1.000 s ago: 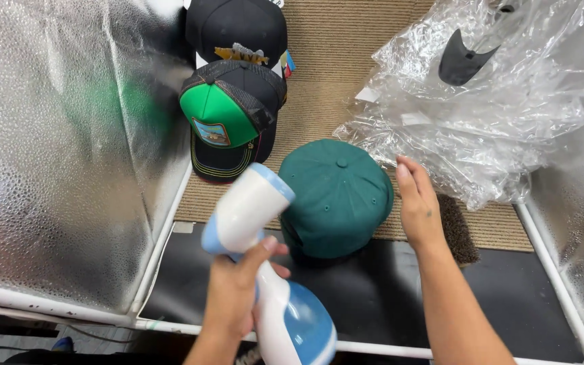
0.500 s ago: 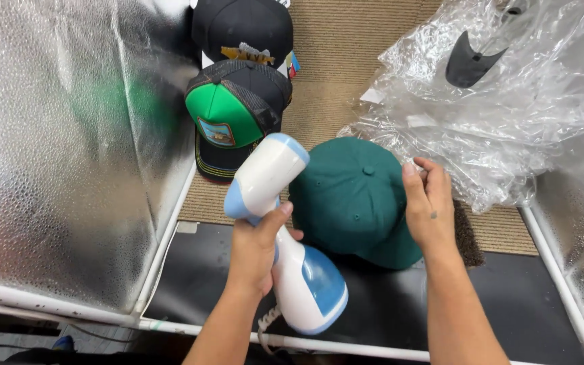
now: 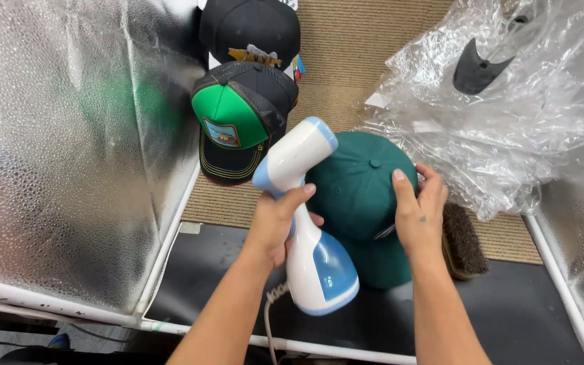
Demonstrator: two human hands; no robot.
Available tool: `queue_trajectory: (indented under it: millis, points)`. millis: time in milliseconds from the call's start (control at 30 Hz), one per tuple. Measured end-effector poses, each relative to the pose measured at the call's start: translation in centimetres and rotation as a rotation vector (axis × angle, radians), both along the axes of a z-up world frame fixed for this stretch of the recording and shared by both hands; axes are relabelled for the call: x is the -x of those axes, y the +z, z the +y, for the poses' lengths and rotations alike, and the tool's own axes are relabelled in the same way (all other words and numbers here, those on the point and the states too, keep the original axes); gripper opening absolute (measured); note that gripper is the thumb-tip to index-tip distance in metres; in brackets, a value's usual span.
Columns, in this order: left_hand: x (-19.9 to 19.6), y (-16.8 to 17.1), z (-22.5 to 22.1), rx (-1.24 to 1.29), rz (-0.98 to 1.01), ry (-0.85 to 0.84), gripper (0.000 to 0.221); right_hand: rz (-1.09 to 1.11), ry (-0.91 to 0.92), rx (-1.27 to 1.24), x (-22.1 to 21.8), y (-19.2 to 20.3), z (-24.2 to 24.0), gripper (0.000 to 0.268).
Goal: The person is using a handheld steamer and a brush to treat a green baseball cap, likely to remove wrinkles or reshape it.
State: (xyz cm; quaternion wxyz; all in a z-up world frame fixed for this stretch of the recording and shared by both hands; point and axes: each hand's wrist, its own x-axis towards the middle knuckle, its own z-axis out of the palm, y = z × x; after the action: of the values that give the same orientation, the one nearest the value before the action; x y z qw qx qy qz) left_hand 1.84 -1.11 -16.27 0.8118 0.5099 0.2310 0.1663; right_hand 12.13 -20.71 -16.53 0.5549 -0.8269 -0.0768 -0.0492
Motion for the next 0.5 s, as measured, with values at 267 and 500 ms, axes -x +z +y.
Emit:
queue_trajectory:
  millis: [267, 500]
  points:
    - [-1.6, 0.7, 3.5, -0.032, 0.047, -0.037, 0.083, -0.16, -0.082, 0.268, -1.1, -0.2, -2.1, 0.063]
    - [3.9, 11.8, 4.2, -0.952, 0.397, -0.139, 0.092, -0.443, 0.433, 0.318, -4.9, 6.9, 2.6, 0.033]
